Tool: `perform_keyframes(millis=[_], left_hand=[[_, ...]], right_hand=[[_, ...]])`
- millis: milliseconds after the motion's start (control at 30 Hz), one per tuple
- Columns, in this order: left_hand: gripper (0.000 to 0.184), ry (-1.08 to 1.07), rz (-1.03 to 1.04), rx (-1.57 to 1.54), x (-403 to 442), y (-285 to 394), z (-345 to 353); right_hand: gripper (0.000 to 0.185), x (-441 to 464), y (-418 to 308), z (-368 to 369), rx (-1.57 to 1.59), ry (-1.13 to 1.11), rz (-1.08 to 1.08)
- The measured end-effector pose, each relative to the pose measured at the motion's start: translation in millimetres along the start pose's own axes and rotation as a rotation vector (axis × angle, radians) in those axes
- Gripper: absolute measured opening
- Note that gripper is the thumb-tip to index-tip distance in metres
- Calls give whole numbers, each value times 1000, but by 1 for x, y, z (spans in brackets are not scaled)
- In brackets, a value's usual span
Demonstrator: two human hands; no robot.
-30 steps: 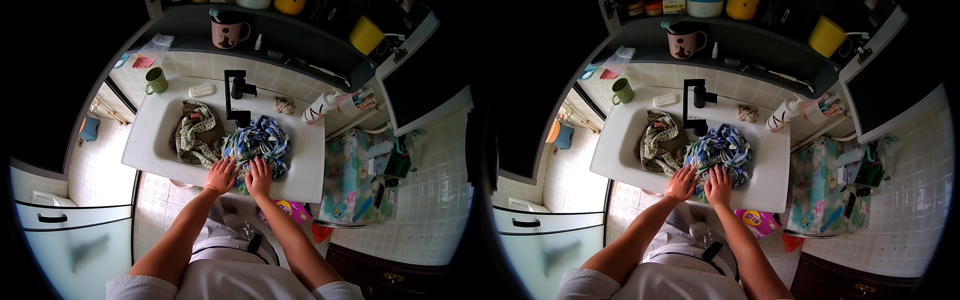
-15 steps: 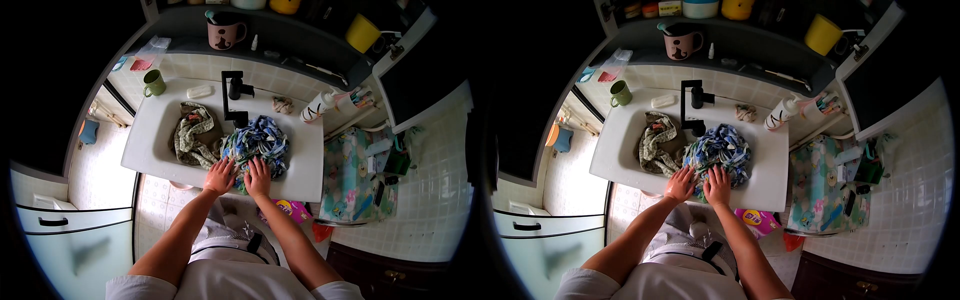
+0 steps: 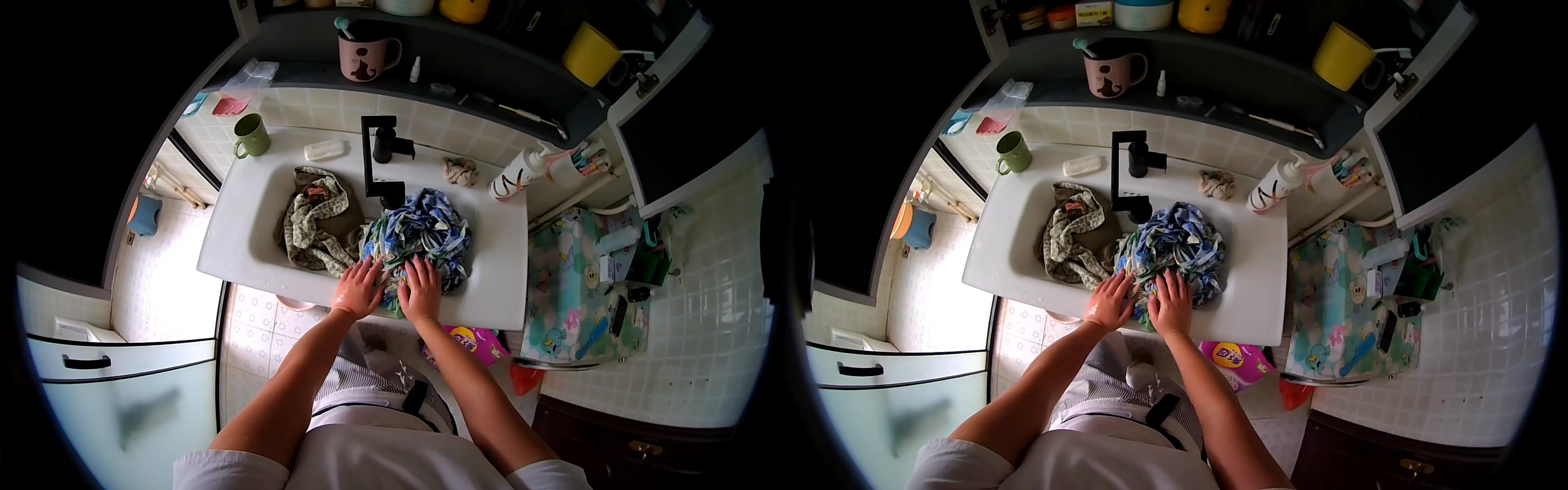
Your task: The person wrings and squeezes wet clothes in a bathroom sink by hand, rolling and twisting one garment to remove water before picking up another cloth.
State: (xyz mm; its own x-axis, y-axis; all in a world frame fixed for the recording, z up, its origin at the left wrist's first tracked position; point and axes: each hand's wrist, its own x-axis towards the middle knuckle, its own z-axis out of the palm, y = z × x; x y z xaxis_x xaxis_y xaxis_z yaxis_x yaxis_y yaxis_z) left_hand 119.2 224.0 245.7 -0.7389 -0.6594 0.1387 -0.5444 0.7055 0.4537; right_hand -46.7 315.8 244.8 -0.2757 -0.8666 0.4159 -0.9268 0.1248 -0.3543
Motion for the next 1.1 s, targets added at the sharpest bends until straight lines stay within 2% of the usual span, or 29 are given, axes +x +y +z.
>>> perform_keyframes(millis=[700,933,1100], left_hand=[[68,27,-2,-122,3,-5,-6],[67,-48,-13,-194,7,-9,-16],[77,-161,53,-130,6,-26,-5]], right_hand=[[42,3,-1,0,5,-26,-2],[43,8,-2,-4,3,-85,11],[42,12,-3,-7,-6,-105,15]])
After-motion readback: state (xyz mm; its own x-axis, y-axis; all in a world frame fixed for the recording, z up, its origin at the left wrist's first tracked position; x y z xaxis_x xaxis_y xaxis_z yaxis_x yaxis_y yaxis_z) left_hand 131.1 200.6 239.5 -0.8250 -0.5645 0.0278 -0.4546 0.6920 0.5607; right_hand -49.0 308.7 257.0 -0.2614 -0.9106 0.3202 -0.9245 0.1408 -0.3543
